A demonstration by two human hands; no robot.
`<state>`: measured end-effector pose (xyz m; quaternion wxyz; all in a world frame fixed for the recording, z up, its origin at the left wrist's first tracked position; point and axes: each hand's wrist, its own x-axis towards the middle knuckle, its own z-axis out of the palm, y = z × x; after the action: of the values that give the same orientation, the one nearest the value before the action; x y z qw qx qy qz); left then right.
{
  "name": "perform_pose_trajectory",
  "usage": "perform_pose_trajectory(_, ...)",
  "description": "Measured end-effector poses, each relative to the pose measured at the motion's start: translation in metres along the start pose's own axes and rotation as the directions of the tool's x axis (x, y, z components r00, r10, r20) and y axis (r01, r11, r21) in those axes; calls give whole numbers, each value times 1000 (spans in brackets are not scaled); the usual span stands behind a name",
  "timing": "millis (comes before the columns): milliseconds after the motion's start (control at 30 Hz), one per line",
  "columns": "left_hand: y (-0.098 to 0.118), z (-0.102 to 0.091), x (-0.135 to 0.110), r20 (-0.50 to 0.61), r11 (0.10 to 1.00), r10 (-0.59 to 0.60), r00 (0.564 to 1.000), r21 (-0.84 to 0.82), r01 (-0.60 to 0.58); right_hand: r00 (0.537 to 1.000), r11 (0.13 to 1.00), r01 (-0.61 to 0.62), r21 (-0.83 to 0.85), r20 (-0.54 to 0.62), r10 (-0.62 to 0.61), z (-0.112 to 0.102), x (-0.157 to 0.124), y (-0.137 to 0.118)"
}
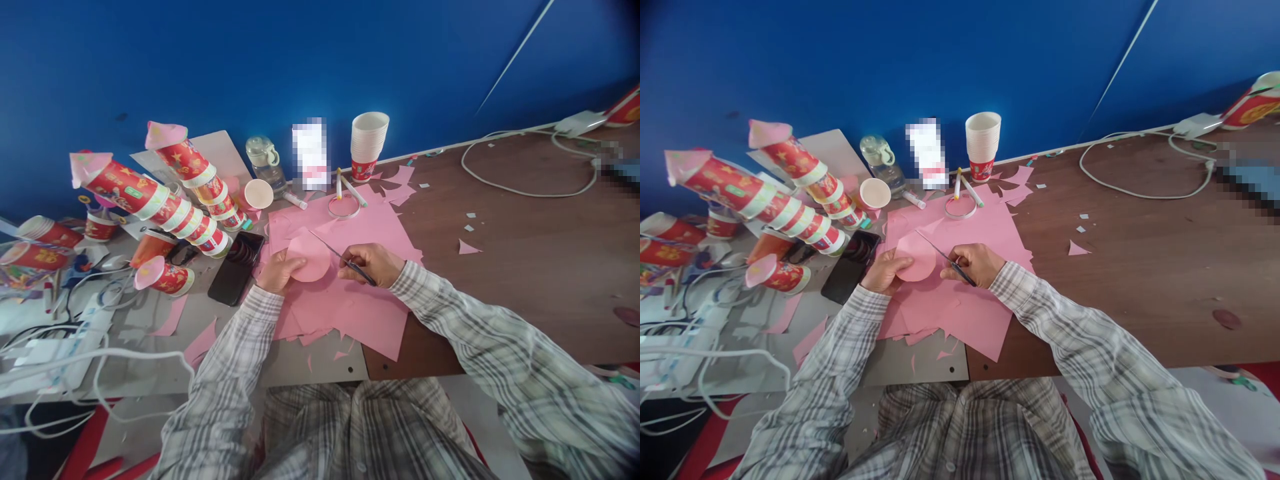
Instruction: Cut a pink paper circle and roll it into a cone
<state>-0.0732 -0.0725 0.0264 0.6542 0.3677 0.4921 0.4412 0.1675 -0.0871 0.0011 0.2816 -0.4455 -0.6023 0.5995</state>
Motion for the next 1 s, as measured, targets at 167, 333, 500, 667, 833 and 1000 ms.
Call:
perform_pose_trajectory(167, 0, -1, 0, 5, 1000, 10, 1000, 11, -11, 999, 998, 49, -38, 8, -49, 0, 1, 3)
perform_pose_trajectory(333, -1, -2, 0, 36, 999, -5, 999, 50, 3, 998, 995, 61, -76, 24, -60, -4, 2, 2)
perform_pose_trajectory(500, 2, -3, 0, 79, 998, -30, 996, 56, 25, 998, 999, -48, -16, 40, 49, -12, 1, -6)
perform_pose_trajectory(667, 3, -3, 0, 82, 997, -48, 995, 67, 43, 995, 996, -85, 11, 61, 85, -15, 2, -4)
perform_pose_trajectory(833, -2, -7, 3, 110, 992, -19, 994, 128, 4, 996, 996, -24, -86, 84, 31, -16, 4, 2)
perform_pose_trajectory(1000, -4, -10, 3, 165, 964, 37, 986, 256, -79, 994, 989, 18, -150, 107, -2, -17, 5, 1)
